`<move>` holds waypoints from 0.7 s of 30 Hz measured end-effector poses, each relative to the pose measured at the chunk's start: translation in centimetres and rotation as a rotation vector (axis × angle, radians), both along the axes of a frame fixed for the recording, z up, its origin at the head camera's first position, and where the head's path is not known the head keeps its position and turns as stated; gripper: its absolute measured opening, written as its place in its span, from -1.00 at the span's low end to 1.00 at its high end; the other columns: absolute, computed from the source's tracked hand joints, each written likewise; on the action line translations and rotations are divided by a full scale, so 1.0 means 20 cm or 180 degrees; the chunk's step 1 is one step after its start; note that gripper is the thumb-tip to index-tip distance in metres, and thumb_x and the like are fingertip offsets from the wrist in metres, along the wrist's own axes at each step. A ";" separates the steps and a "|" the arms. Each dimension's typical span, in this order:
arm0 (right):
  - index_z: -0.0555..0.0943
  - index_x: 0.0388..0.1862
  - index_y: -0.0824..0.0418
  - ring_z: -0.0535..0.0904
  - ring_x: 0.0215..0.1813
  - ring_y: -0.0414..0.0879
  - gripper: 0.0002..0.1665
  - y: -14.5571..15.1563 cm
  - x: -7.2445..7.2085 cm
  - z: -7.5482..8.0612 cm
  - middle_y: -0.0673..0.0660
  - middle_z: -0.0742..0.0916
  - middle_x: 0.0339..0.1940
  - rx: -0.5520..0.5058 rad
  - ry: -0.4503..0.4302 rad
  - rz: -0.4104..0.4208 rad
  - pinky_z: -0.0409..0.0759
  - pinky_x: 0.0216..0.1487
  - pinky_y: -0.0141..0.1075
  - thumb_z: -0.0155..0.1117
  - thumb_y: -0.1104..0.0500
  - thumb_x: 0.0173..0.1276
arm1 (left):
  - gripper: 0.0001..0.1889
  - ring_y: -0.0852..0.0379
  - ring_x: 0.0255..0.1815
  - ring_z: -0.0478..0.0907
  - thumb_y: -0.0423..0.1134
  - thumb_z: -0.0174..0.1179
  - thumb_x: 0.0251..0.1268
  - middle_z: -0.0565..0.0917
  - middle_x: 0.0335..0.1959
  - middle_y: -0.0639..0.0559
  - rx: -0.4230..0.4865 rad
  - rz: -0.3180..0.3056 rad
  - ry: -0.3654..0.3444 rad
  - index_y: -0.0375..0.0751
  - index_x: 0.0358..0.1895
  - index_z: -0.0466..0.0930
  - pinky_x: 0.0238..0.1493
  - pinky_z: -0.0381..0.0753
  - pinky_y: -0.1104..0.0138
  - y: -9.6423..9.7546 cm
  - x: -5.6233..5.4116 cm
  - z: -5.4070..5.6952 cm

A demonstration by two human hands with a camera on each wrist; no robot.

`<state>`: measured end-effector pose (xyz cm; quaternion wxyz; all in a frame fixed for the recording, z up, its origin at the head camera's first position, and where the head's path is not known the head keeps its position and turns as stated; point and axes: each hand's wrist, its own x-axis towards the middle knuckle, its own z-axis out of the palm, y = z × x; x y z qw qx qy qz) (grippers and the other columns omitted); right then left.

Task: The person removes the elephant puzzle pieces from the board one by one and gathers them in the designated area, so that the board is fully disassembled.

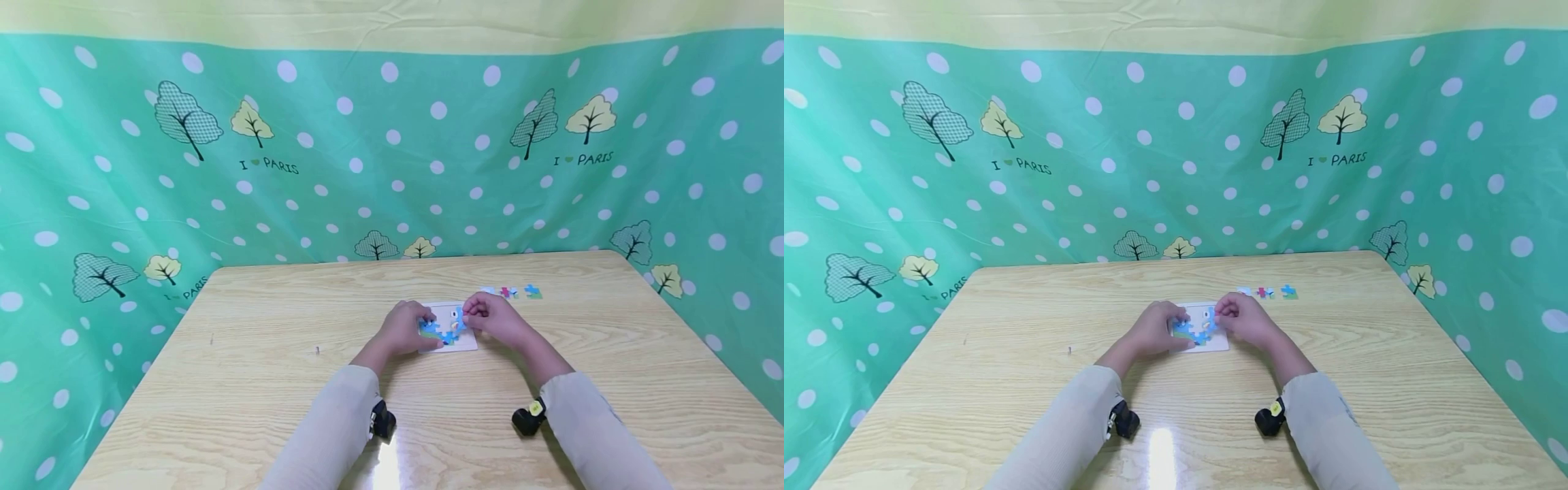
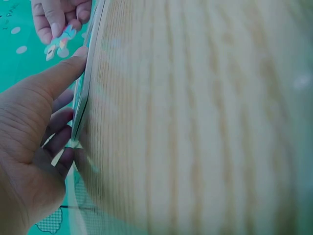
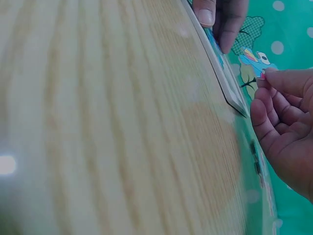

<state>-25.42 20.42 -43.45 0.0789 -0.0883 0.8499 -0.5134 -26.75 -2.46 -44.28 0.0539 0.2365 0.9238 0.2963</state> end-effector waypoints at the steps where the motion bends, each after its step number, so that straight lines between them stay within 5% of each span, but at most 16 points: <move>1: 0.54 -0.11 0.29 0.52 -0.24 0.01 -0.85 0.01 0.01 0.00 0.17 0.60 -0.26 -0.0011 -0.0018 -0.0025 0.58 -0.25 -0.27 0.26 0.33 0.37 | -0.47 0.06 0.13 0.43 0.07 0.51 -0.04 0.63 0.07 0.04 -0.0020 -0.0005 -0.0005 -0.09 0.02 0.70 0.25 0.39 0.23 0.00 0.00 0.00; 21: 0.54 -0.09 0.34 0.53 -0.17 0.02 -0.80 0.14 0.08 0.00 0.19 0.60 -0.22 -0.0182 0.0090 -0.0243 0.63 -0.19 -0.30 0.28 0.31 0.35 | -0.49 0.02 0.29 0.36 0.06 0.49 0.00 0.55 0.23 0.03 -0.0050 0.0029 -0.0085 -0.04 0.05 0.71 0.35 0.30 0.19 0.00 0.01 0.00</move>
